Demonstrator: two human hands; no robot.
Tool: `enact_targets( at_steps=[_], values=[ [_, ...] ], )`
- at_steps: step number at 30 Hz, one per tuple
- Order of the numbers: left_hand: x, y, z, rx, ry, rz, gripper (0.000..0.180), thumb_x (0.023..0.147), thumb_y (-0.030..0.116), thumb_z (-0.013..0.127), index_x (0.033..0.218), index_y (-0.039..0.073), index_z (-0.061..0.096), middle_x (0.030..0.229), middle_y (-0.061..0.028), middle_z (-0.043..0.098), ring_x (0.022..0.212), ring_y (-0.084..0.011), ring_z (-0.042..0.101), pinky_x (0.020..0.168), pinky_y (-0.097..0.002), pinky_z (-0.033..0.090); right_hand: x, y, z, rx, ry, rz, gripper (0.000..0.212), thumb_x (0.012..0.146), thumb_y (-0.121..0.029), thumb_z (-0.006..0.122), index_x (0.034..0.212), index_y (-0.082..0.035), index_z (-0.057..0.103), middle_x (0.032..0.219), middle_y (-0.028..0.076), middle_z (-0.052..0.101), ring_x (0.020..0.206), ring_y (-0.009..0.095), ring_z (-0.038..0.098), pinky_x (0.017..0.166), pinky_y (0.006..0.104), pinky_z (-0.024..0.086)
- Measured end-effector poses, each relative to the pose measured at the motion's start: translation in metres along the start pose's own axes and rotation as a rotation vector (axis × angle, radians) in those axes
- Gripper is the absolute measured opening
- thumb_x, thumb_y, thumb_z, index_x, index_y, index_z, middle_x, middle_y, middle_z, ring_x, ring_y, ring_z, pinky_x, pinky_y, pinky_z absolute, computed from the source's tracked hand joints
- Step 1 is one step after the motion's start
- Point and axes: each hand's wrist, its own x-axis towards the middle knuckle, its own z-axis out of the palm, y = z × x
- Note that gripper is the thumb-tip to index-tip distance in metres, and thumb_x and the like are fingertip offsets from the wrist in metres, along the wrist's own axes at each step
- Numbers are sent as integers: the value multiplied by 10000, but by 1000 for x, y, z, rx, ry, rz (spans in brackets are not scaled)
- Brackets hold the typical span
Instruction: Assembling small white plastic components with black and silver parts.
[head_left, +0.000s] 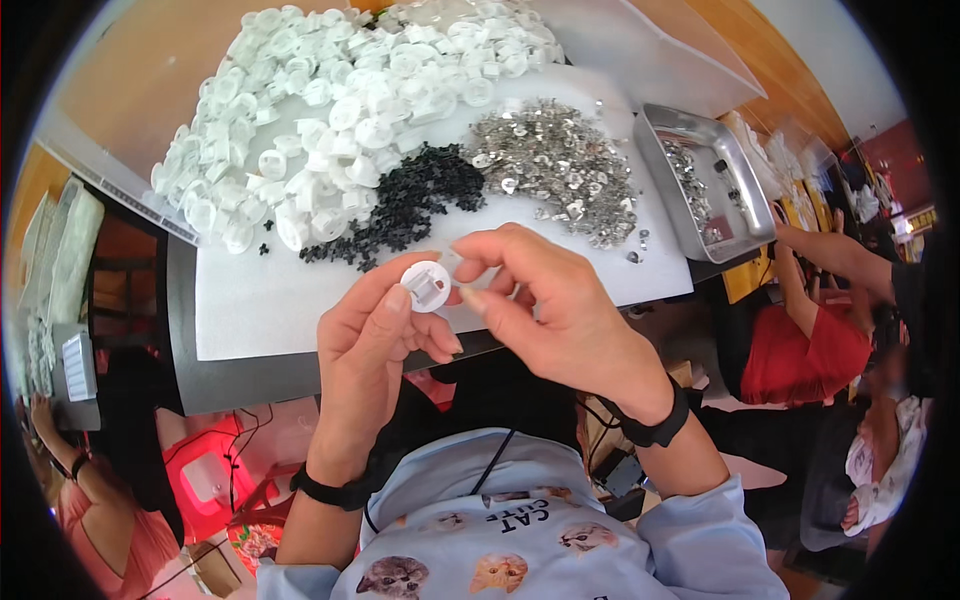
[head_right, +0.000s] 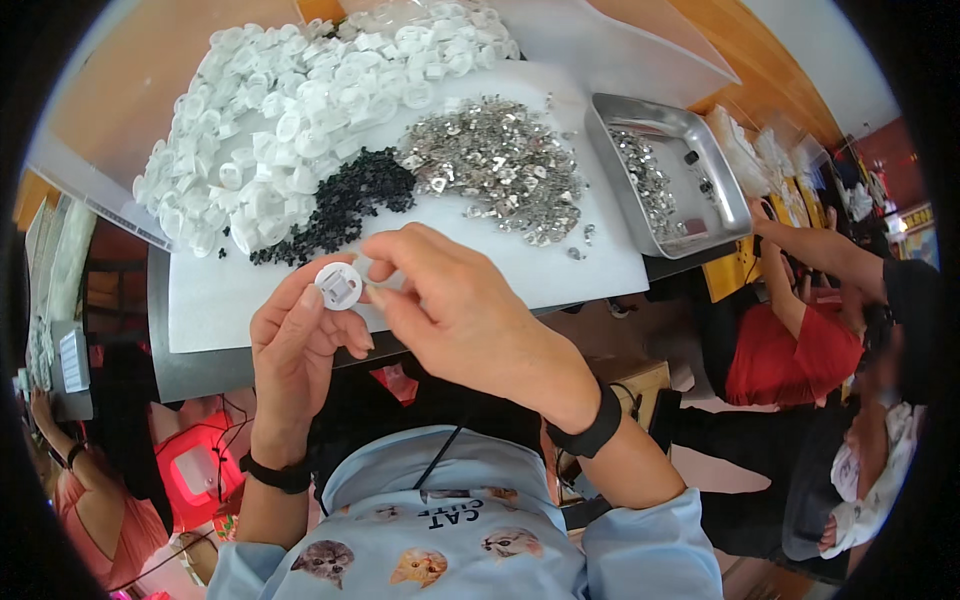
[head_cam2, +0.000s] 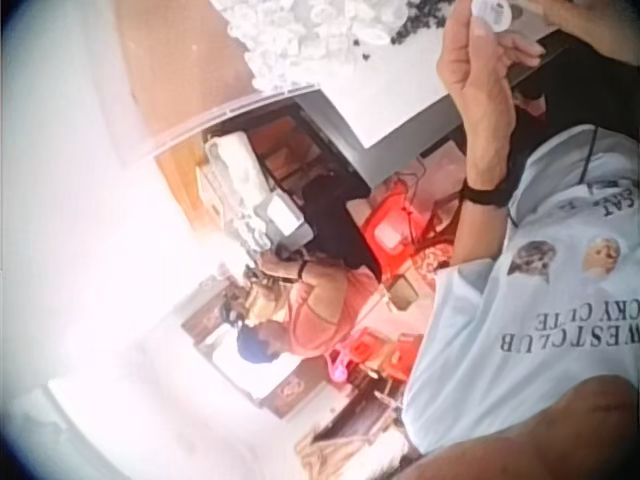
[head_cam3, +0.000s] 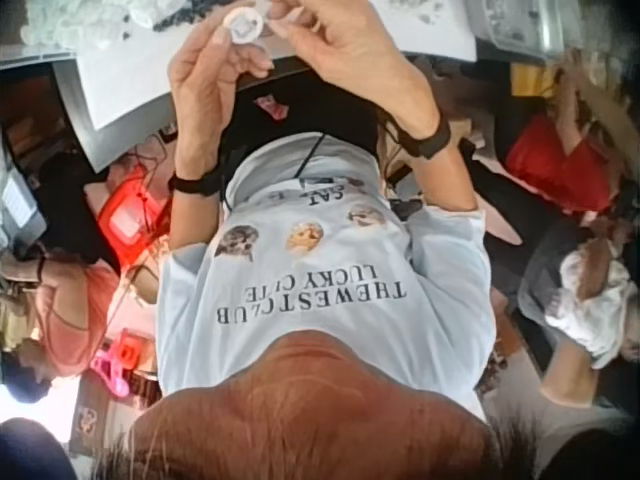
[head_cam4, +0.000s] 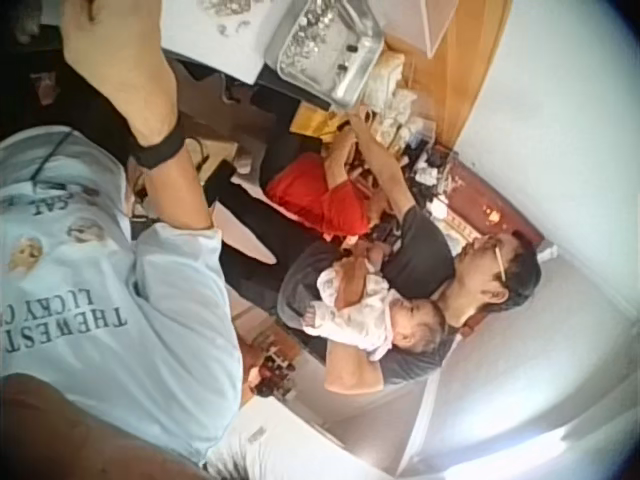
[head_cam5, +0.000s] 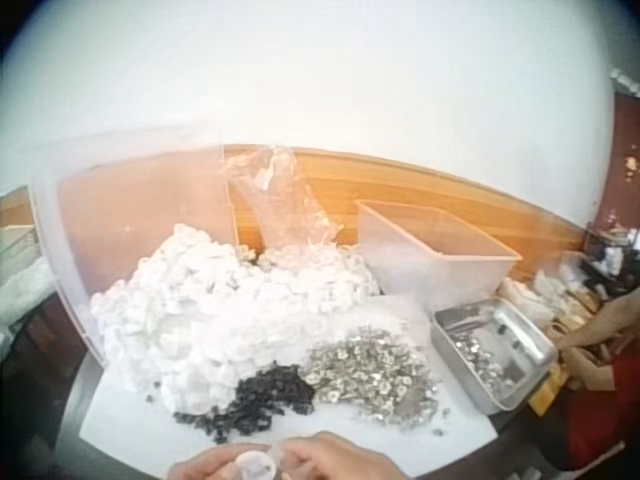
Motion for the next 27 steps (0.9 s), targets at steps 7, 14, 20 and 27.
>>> enact_targets(
  at_steps=[7, 14, 20, 27],
  values=[
    [-4, 5, 0, 25, 27, -7, 379, 975, 219, 470, 1229, -60, 502, 954, -143, 634, 708, -165, 629, 621, -256, 504, 7, 1, 7, 116, -66, 244, 80, 906, -74, 580, 940, -2, 570, 757, -27, 562, 638, 7, 447, 555, 175, 390],
    [-3, 3, 2, 45, 6, -28, 377, 970, 210, 481, 1226, -65, 509, 943, -127, 634, 696, -147, 621, 623, -246, 498, 8, 2, 9, 195, -48, 303, 95, 902, -98, 575, 886, -4, 568, 708, 39, 564, 608, 92, 485, 540, 244, 399],
    [-3, 3, 4, 91, 60, 14, 368, 946, 191, 525, 1226, -48, 517, 997, -162, 640, 695, -132, 619, 613, -229, 496, -3, 9, -22, -171, 14, 128, 90, 843, -46, 586, 920, -10, 555, 780, 119, 550, 667, 242, 563, 590, 320, 447],
    [-3, 4, 4, 131, 40, 5, 338, 935, 197, 542, 1169, -46, 547, 978, -168, 644, 672, -117, 609, 593, -221, 498, 1, 15, -58, -620, 55, 147, 147, 829, -33, 564, 974, -18, 577, 798, 100, 496, 682, 230, 523, 618, 309, 417]
  ],
)
